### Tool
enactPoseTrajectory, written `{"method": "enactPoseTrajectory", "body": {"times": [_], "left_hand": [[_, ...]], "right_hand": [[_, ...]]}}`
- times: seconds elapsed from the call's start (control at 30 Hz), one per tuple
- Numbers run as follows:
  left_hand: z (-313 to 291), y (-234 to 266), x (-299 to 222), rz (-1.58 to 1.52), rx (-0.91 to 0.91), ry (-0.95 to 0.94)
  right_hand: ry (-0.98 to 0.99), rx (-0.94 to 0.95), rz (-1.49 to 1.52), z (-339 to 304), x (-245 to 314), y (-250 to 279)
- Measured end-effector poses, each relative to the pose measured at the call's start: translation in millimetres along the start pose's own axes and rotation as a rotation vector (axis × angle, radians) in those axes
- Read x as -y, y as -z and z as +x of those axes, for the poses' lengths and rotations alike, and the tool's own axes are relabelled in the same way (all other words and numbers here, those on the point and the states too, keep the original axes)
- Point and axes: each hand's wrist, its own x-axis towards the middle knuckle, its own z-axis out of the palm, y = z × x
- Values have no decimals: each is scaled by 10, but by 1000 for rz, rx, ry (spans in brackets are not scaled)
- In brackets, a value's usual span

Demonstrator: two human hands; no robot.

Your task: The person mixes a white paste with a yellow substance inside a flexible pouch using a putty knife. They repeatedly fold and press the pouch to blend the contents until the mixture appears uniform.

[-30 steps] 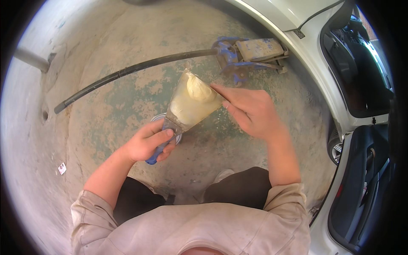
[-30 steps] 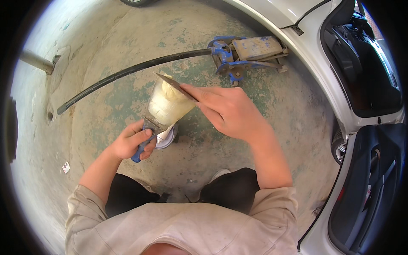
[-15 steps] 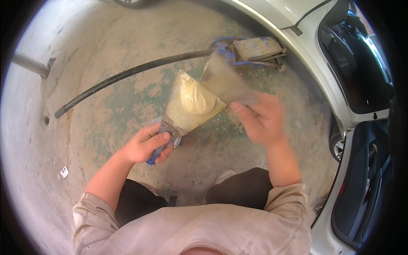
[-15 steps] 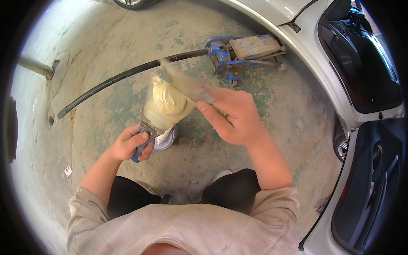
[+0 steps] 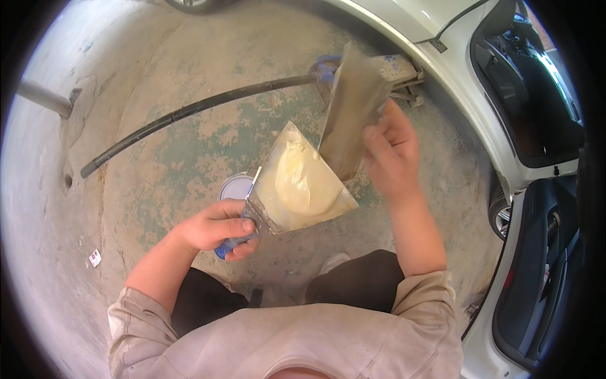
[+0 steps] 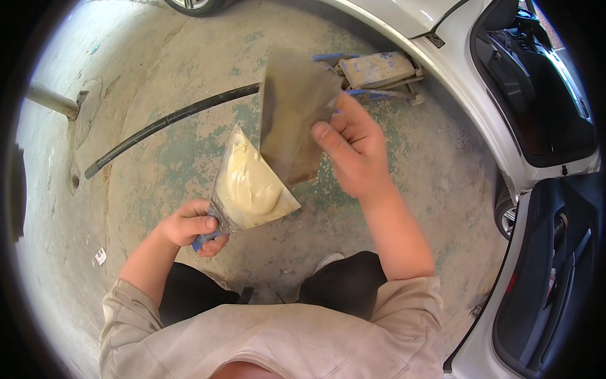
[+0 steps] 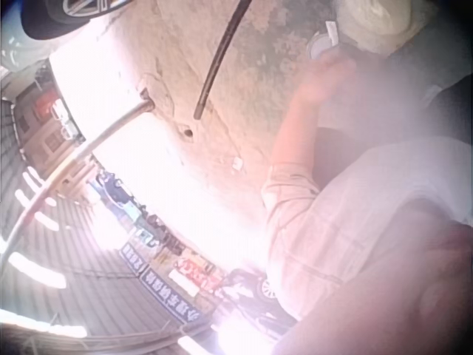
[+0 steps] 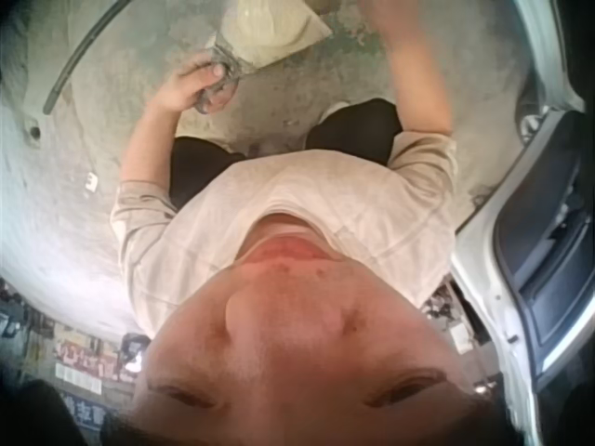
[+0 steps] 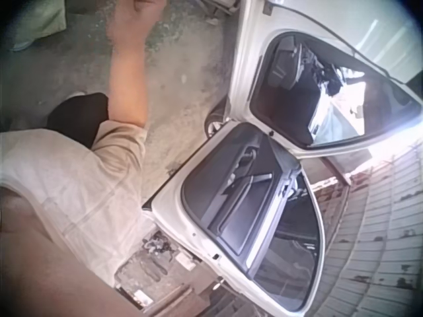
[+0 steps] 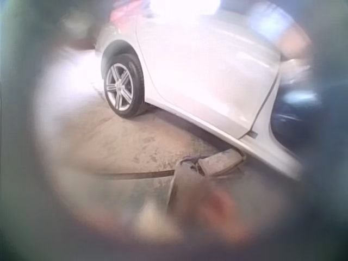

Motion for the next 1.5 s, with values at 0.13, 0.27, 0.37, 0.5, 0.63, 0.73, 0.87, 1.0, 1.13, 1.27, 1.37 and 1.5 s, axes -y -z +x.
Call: {"method": "enactPoseTrajectory", "body": {"times": [0.13, 0.27, 0.37, 0.5, 0.63, 0.73, 0.87, 1.0, 1.13, 1.27, 1.37, 1.5], "left_hand": [[-49, 14, -34, -87, 26, -102], [-34, -11, -139, -117, -10, -157], [-53, 1, -48, -117, -22, -7], [87, -160, 29, -112, 137, 94], [57, -169, 26, -92, 133, 15], [16, -161, -46, -172, 111, -64], [-50, -118, -131, -136, 37, -157], [-41, -91, -116, 53, -58, -91], [38, 10, 12, 175, -186, -87], [12, -8, -63, 175, -186, -149], [0, -40, -93, 52, -164, -237], [27, -23, -110, -93, -60, -182]], "right_hand": [[-207, 364, -396, -87, -19, 210], [-285, 238, -414, -22, -110, 185], [-361, -1, 358, 70, -194, 46], [-459, 387, 673, -25, -90, -36], [-618, 349, 577, -118, -248, -102], [-641, 352, 524, -206, -444, 80], [-559, 108, 18, -109, -396, 153], [-168, -171, -59, -5, -116, -38], [229, -90, -419, -161, 19, -188], [380, 327, -1118, -156, 251, -53], [84, 381, -1099, -127, 120, 104], [-328, -66, -228, -28, -108, 154]]}}
